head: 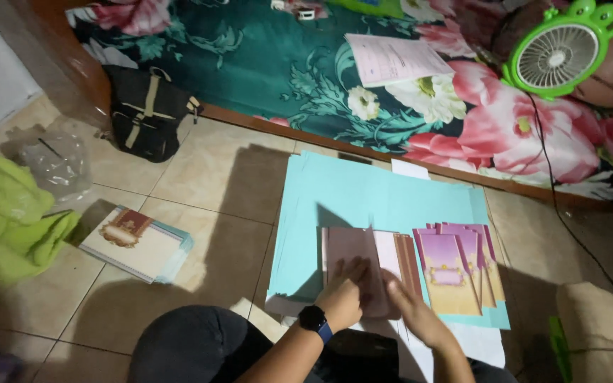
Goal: Manually folding and stacking printed document folders or cards on a flat surface.
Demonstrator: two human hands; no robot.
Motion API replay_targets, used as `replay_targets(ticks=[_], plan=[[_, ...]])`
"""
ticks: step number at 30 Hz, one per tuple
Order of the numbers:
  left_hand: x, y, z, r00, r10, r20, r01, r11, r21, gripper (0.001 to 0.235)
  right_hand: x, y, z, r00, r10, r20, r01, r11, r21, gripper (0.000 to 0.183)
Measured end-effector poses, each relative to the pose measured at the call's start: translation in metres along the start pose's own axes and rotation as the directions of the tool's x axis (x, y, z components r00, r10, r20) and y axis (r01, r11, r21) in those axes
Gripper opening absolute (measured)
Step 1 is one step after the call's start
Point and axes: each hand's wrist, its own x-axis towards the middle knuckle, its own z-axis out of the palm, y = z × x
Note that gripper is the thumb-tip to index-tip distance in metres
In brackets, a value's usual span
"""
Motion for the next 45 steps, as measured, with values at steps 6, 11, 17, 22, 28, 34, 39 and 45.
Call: replay_targets(ticks=[6,11,17,22,28,34,39,45], plan=[[-0.003,-0.005,-0.03,0.982,-0.185,-0.031,0.146,0.857,-0.495,0.05,0.023,0.036,0.063,0.917,-0.398,0.029,0.305,0.653,-0.693,0.083],[0.014,-0.031,-0.027,0.878,-0.298,-0.375,0.167,0.924,-0.344,0.073,0.027,0.046,0.073,0.909,-0.416,0.036,0.262,0.502,-0.824,0.073],[0.006,-0.018,-0.01,0.974,-0.066,-0.217,0.111,0.974,0.198,0.048,0.019,0.027,0.064,0.932,-0.362,-0.01,0.238,0.633,-0.737,0.062],[0.0,-0.027,0.009,0.97,-0.089,-0.227,0.141,0.964,0.224,0.057,0.071,0.043,0.061,0.895,-0.445,-0.032,0.224,0.511,-0.83,0.073],[0.003,-0.028,0.008,0.981,-0.12,-0.15,0.153,0.961,0.23,0.058,0.121,0.036,0.045,0.705,-0.702,-0.098,0.365,0.478,-0.799,0.065],[0.004,-0.022,0.004,0.96,-0.19,-0.204,0.232,0.951,0.206,0.058,0.074,0.035,0.06,0.876,-0.481,-0.043,0.25,0.528,-0.811,0.066],[0.004,-0.025,0.011,0.978,-0.185,-0.101,0.206,0.938,0.28,0.064,0.051,0.062,0.057,0.831,-0.547,0.1,0.359,0.39,-0.848,0.069],[0.004,-0.027,0.012,0.979,-0.197,-0.059,0.205,0.946,0.251,0.063,0.138,0.042,0.042,0.595,-0.803,-0.026,0.442,0.355,-0.824,0.062]])
